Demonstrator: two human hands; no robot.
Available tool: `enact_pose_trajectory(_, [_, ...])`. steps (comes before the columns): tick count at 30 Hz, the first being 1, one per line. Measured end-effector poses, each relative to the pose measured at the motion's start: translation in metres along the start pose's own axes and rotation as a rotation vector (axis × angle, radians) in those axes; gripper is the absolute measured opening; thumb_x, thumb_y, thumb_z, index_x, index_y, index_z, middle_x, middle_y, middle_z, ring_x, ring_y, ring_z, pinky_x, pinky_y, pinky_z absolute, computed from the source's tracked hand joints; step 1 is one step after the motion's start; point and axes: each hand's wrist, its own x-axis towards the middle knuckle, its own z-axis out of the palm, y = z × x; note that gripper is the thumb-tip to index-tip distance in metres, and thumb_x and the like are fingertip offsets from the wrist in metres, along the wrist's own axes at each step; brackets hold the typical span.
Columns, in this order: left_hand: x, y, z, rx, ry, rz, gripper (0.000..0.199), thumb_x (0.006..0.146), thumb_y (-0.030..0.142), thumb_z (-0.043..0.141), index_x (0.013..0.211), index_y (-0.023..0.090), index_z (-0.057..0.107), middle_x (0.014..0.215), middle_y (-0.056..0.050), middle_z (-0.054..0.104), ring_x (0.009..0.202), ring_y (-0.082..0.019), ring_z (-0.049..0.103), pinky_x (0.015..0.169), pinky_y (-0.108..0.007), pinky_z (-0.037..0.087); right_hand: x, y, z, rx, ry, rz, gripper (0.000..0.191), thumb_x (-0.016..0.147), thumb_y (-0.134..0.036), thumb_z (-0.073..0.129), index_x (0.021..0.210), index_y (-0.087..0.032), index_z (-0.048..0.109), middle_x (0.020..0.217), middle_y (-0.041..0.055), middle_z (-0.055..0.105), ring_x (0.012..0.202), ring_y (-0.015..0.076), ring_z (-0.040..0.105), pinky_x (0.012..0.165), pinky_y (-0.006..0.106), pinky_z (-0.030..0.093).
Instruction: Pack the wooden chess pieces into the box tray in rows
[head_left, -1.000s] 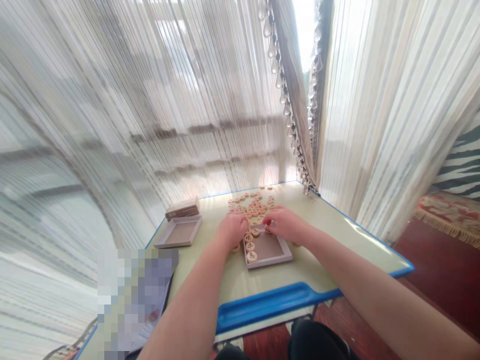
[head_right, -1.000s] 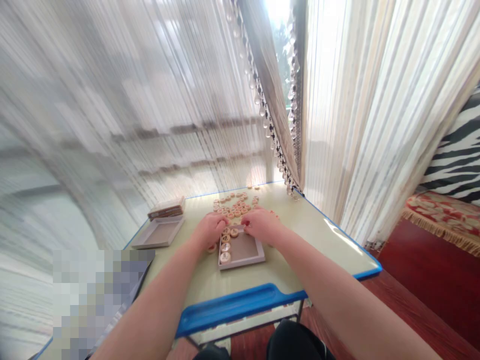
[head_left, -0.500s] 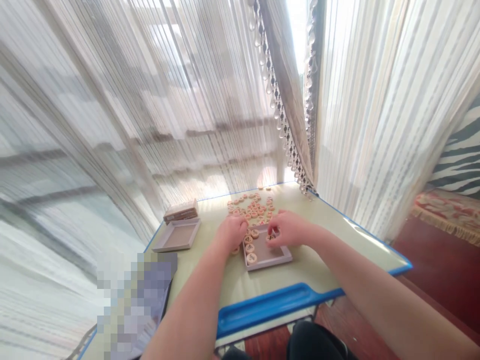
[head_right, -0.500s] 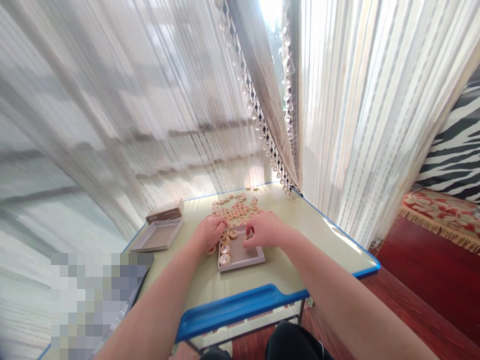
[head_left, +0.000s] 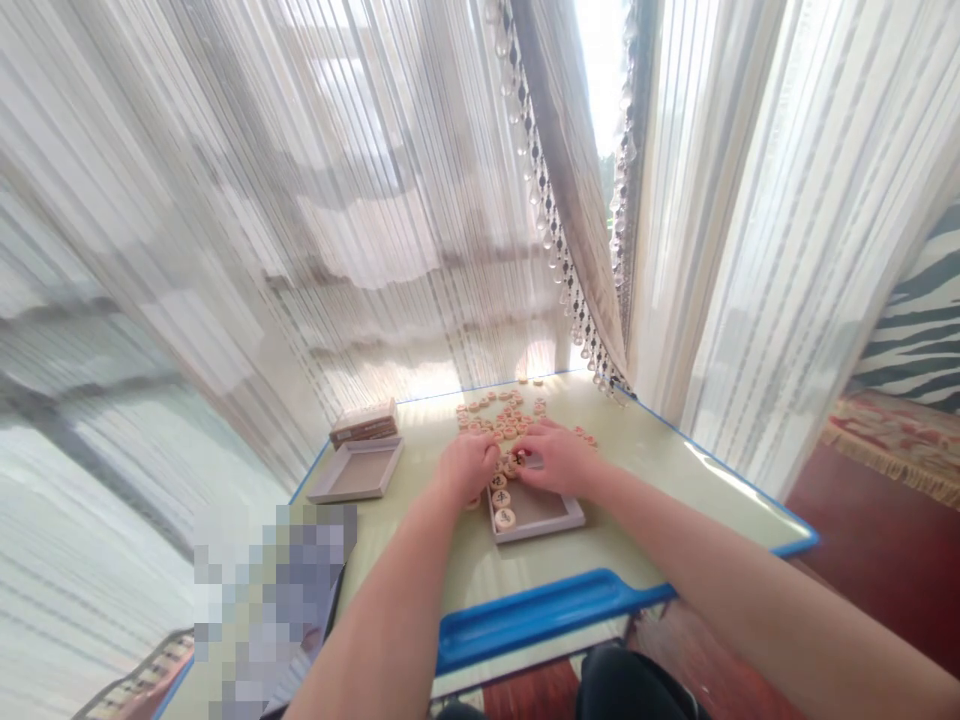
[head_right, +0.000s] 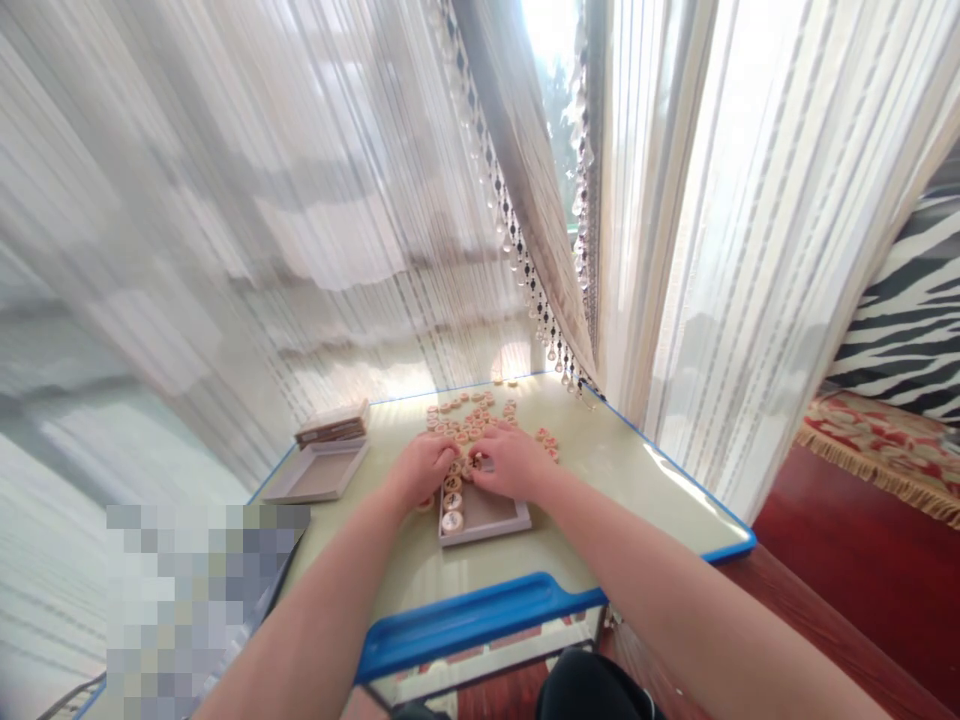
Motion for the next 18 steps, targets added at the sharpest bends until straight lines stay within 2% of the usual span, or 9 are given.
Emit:
enact_pose_trajectory(3, [-0.0010,-0.0002,-0.0010,0.049,0.009,0.054,0.029,0.078,0.020,0.036,0.073,0.018,0.065,0.080,-0.006,0.065,0.081,-0.018,0.056,0.076,-0.030,0.043,0.0001,0.0013,0.0033,0.012,-0.030,-0.006,0.022,0.074,-0.037,0.056,0.088,-0.022,0.066,0.080,0.0044,0.060,0.086,0.0201,0.050,0.078,0.031,0.039])
enact_pose_trajectory(7, [-0.0014,-0.0002,-0.0013,0.077,0.000,0.048,0.029,0.078,0.020,0.036,0.072,0.017,0.064,0.079,-0.006,0.065,0.079,-0.018,0.056,0.072,-0.029,0.043,0.0013,0.0042,0.0057,0.058,-0.094,-0.022,0.029,0.079,-0.044,0.051,0.094,-0.025,0.067,0.081,0.0040,0.061,0.084,0.0195,0.051,0.075,0.030,0.040])
enact_pose_trajectory(10, [-0.0009,-0.0003,-0.0001,0.072,-0.005,0.039,0.029,0.078,0.020,0.036,0.073,0.018,0.065,0.080,-0.006,0.065,0.080,-0.018,0.056,0.074,-0.028,0.043,0.0014,0.0052,0.0066,0.085,-0.089,-0.010,0.030,0.078,-0.044,0.052,0.096,-0.025,0.066,0.083,0.0041,0.061,0.084,0.0191,0.051,0.075,0.030,0.040])
enact_pose_trajectory(13, [-0.0006,-0.0003,0.0005,0.071,-0.016,0.031,0.029,0.078,0.021,0.036,0.074,0.018,0.065,0.081,-0.006,0.065,0.080,-0.017,0.056,0.074,-0.028,0.043,0.0004,0.0043,0.0063,0.094,-0.075,0.000,0.028,0.077,-0.042,0.054,0.094,-0.023,0.066,0.081,0.0041,0.062,0.083,0.0188,0.051,0.075,0.030,0.040])
enact_pose_trajectory(18, [-0.0016,0.0001,-0.0002,0.085,-0.038,0.023,0.030,0.079,0.023,0.036,0.075,0.017,0.064,0.080,-0.006,0.064,0.078,-0.017,0.056,0.072,-0.028,0.043,-0.0007,0.0014,0.0043,0.098,-0.057,-0.003,0.019,0.073,-0.028,0.056,0.088,-0.022,0.066,0.077,0.0029,0.061,0.082,0.0182,0.051,0.075,0.029,0.040])
